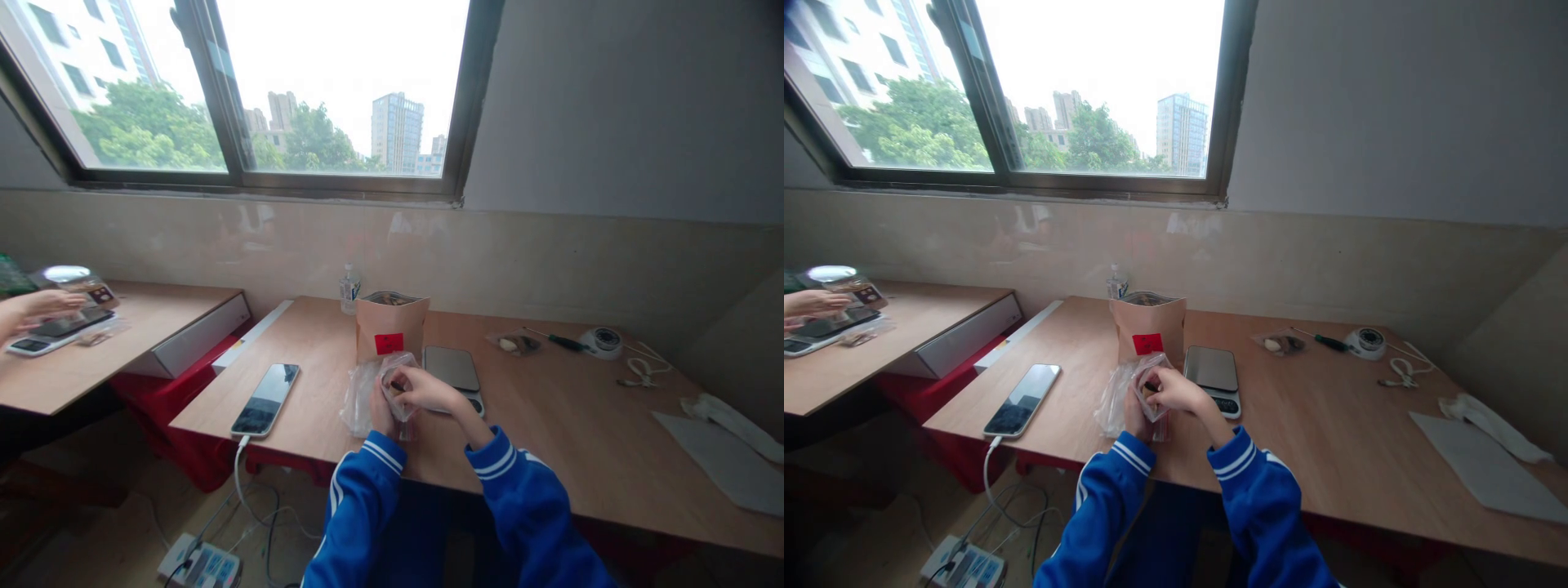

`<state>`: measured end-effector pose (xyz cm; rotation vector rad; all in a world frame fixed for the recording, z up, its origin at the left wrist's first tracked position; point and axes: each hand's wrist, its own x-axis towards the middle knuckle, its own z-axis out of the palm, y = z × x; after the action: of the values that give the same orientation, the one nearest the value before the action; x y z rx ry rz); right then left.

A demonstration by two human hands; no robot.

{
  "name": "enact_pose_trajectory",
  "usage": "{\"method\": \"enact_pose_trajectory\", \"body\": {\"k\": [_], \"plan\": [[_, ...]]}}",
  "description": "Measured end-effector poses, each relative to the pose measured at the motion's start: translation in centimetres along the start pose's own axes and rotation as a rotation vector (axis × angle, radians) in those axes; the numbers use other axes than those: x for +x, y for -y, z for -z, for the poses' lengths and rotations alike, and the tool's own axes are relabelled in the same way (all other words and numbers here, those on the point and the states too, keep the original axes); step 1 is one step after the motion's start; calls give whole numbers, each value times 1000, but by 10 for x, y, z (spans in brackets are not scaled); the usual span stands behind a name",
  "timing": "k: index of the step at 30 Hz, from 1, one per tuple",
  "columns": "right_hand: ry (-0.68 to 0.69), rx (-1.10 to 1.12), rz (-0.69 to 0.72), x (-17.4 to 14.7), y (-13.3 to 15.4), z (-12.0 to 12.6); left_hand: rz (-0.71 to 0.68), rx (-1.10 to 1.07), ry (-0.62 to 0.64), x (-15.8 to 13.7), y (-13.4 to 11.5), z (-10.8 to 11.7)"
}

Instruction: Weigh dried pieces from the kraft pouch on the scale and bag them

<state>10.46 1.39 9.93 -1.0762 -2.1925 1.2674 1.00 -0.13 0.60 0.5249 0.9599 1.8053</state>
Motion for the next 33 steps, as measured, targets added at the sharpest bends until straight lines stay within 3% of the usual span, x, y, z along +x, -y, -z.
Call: {"method": "enact_pose_trajectory", "body": {"k": [3,10,15,17,19,23,27,33], "plan": [[-54,13,39,-5,3,6,61,-116,90,2,5,1],[-245,45,245,-9,13,40,126,-192,91,6,3,1],[-747,43,447,25,47,77,168,-179,65,3,1,1],[-863,-38,485,47,57,86,162,-194,75,2,1,2],[-853,-130,497,67,59,88,160,-189,82,3,2,3],[-684,-248,516,88,46,77,159,-159,80,6,6,7],[-640,-306,520,84,34,67,164,-146,92,8,9,9],[-611,-511,462,60,42,69,172,-137,75,6,6,6]]}}
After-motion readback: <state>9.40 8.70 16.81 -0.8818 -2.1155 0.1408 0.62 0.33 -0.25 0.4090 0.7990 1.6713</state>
